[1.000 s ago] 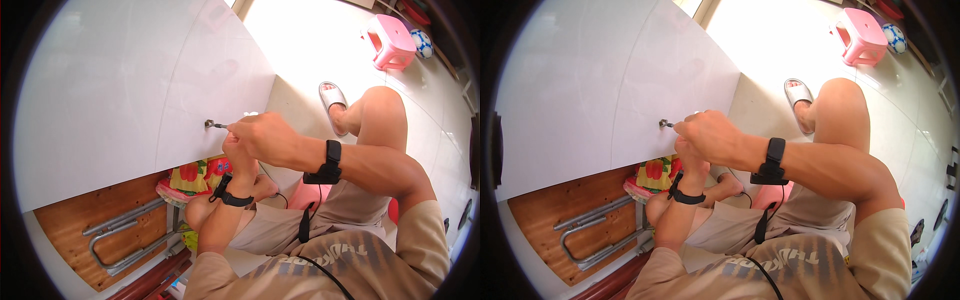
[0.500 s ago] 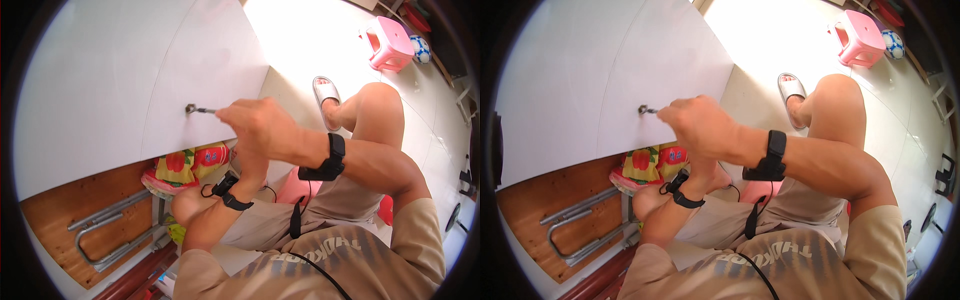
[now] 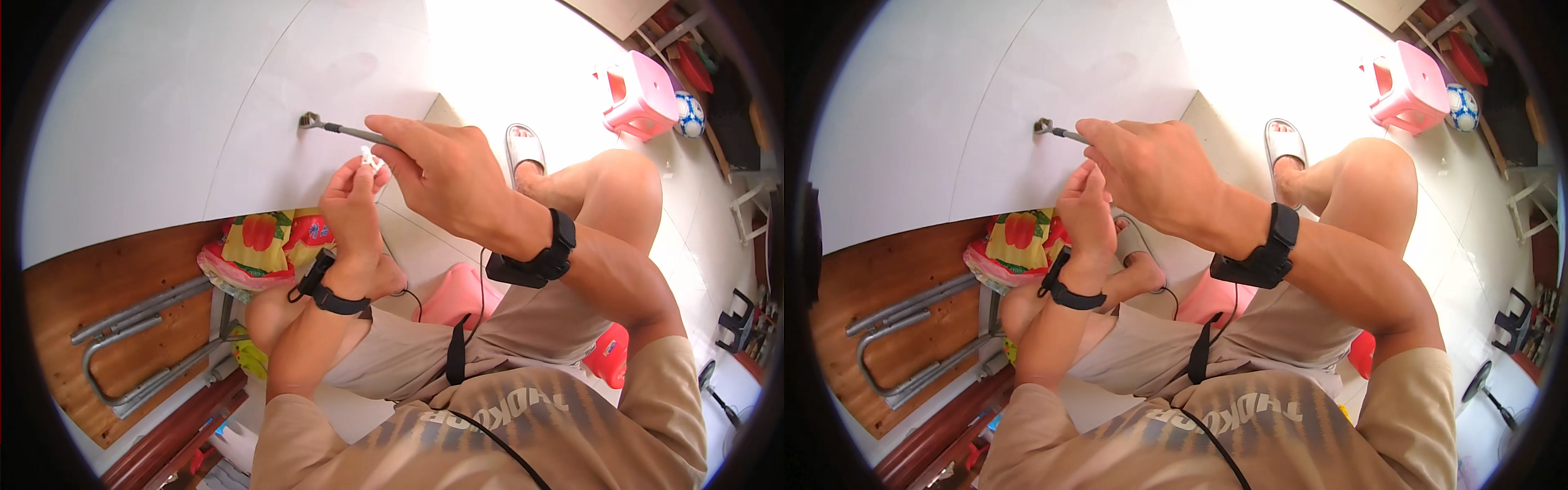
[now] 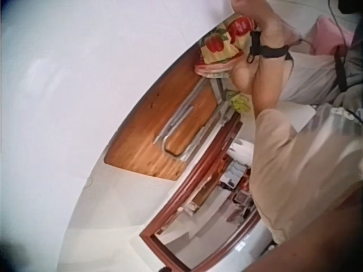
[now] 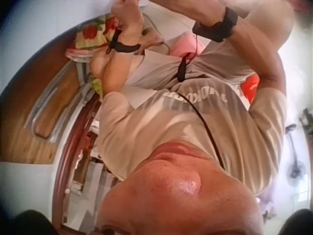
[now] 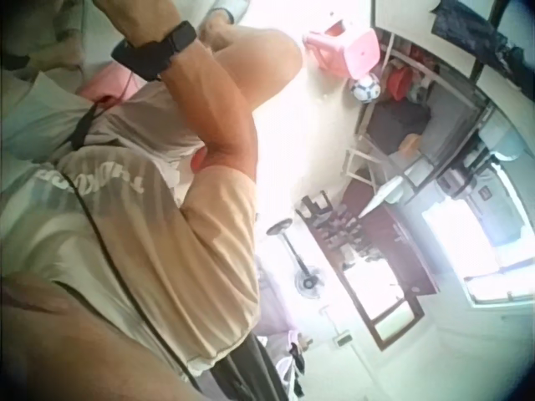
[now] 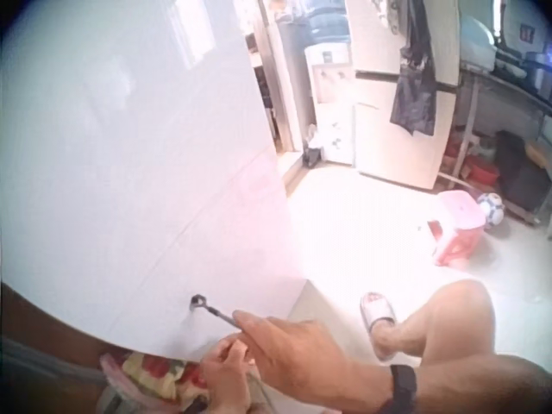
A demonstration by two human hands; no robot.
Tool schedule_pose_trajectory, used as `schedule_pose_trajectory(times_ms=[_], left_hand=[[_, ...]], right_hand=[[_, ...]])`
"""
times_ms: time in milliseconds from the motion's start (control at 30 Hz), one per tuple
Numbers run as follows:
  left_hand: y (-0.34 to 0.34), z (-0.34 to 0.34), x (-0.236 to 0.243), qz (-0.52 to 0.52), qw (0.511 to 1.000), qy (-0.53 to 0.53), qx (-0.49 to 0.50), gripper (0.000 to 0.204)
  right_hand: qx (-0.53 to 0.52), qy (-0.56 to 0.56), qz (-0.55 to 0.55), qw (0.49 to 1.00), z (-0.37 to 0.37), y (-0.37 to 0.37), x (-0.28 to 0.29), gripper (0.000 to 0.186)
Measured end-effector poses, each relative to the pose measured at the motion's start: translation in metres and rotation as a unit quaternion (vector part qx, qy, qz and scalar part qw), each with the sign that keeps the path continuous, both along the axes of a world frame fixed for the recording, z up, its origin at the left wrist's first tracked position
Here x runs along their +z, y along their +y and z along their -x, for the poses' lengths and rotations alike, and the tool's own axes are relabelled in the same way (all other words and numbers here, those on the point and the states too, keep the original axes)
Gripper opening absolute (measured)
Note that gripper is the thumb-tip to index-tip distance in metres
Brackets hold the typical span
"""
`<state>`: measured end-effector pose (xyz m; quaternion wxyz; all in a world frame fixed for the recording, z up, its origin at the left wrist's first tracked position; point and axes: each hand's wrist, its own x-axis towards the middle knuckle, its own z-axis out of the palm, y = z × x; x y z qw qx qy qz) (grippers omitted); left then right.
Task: The person is using a wrench to tighten a screw on a white cabinet door while holding a small plastic piece.
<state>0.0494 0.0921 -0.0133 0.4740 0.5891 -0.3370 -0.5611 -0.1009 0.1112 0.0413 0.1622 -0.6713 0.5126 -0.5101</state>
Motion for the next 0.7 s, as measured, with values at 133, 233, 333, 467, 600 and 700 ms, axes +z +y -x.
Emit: schedule_pose_trajectory(times_ms=[133, 233, 333, 467, 600, 700], left_hand=[[-0.012, -0.01, -0.009, 0.054, 0.997, 0.049, -0.02, 0.026], [-0.009, -0.002, -0.004, 0.032, 0.999, 0.037, -0.002, 0.024], [-0.005, -0.002, -0.007, 0.035, 0.997, 0.056, -0.027, 0.023], [0.001, 0.002, -0.007, 0.008, 1.0, 0.01, -0.025, 0.023], [0.005, 0.007, -0.012, 0.024, 0.998, 0.016, -0.047, 0.024], [0.005, 0.004, -0.018, 0.023, 0.998, 0.005, -0.051, 0.025]], right_hand=[[0.003, 0.053, -0.042, 0.998, 0.007, -0.01, -0.019, 0.013], [-0.009, 0.02, 0.015, 1.0, 0.003, -0.011, -0.016, 0.016], [-0.007, 0.005, 0.032, 0.999, 0.003, -0.009, -0.015, 0.016], [0.006, 0.033, -0.006, 0.999, 0.0, -0.011, -0.014, 0.014], [0.01, 0.023, 0.005, 1.0, 0.007, -0.013, -0.015, 0.013], [0.008, 0.015, 0.008, 1.0, 0.0, -0.011, -0.014, 0.016]])
